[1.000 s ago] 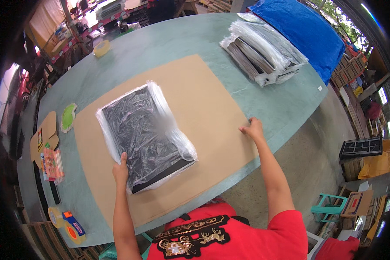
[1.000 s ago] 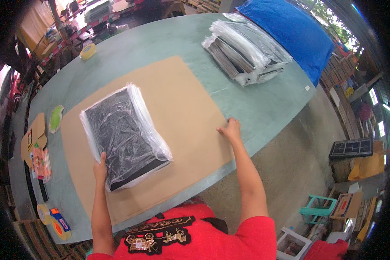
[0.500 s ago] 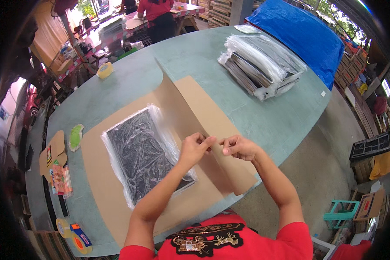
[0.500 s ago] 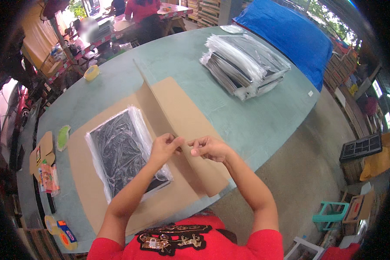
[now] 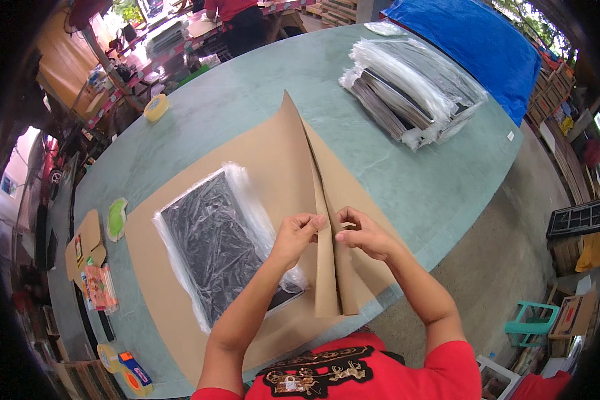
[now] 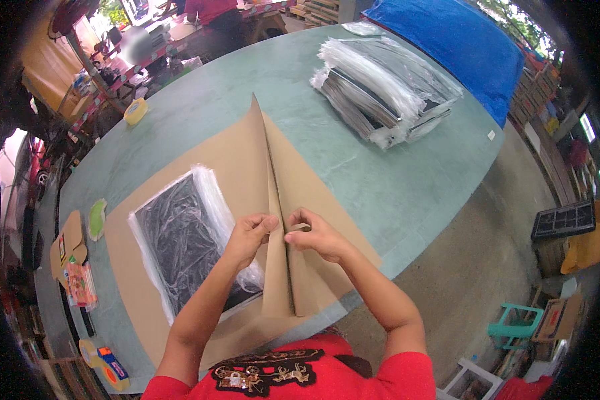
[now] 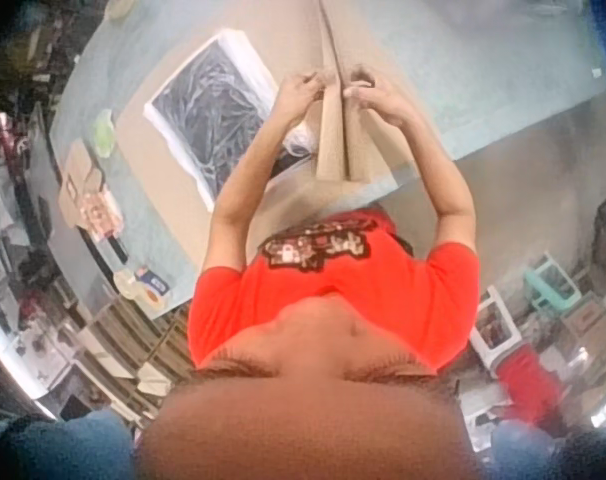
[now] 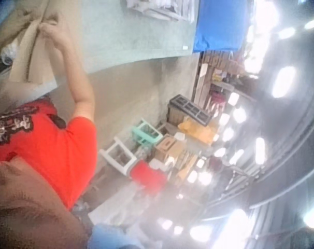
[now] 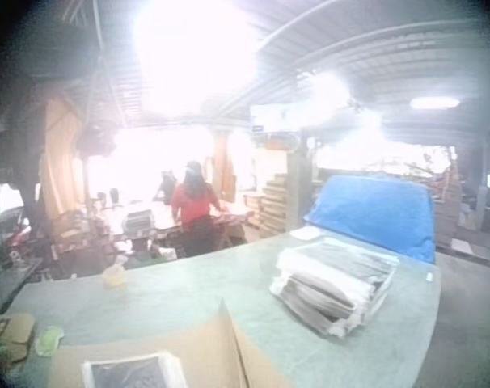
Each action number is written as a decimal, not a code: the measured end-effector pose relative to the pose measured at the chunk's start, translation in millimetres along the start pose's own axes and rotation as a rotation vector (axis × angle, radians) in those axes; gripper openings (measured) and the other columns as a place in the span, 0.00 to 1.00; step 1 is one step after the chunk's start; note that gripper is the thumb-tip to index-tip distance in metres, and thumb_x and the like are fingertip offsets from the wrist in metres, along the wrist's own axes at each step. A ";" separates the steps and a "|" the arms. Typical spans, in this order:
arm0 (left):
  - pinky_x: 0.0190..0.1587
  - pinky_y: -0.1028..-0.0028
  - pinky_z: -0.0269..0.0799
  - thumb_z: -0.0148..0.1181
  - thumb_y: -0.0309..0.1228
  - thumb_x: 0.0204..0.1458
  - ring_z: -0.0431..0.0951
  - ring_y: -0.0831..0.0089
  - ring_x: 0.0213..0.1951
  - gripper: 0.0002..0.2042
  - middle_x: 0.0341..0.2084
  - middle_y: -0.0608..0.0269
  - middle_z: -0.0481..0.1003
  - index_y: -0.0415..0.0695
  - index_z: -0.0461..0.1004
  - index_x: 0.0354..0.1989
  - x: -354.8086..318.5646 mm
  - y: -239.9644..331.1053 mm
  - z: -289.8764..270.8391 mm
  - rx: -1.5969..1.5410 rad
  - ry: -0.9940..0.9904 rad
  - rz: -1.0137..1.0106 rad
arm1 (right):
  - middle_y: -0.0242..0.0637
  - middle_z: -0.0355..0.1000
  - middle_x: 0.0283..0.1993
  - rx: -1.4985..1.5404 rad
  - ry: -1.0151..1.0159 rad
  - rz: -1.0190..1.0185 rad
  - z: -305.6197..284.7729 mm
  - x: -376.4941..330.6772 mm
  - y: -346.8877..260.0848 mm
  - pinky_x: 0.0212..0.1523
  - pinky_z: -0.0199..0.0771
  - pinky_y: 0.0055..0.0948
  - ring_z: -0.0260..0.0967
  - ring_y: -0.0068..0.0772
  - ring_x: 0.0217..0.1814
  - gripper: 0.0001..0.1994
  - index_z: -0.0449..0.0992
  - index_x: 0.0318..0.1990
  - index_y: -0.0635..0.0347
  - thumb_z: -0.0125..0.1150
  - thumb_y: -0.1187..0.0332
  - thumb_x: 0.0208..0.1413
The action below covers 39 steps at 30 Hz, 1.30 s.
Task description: The person wraps items in bubble wrap using large sheets of brown paper and secures the packaging with clear tape from a hand-held dispenser.
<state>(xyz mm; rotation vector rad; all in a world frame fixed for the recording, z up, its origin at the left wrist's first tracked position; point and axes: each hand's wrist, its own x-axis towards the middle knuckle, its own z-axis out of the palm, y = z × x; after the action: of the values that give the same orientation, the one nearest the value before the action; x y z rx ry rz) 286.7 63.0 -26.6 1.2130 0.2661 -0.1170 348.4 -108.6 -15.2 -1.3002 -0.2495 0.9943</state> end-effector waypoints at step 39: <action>0.47 0.67 0.60 0.48 0.38 0.51 0.67 0.58 0.44 0.18 0.40 0.46 0.69 0.34 0.67 0.44 -113.4 -70.4 -272.9 0.329 1.025 0.348 | 0.54 0.69 0.24 -1.387 -0.223 -0.294 295.2 146.5 129.7 0.33 0.67 0.46 0.68 0.53 0.27 0.12 0.73 0.23 0.66 0.47 0.66 0.46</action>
<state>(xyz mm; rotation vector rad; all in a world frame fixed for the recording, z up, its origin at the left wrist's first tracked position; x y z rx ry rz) 123.0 287.9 -148.9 1.5489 0.9417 0.8158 177.7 192.1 -91.9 -2.2629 -1.4376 0.6490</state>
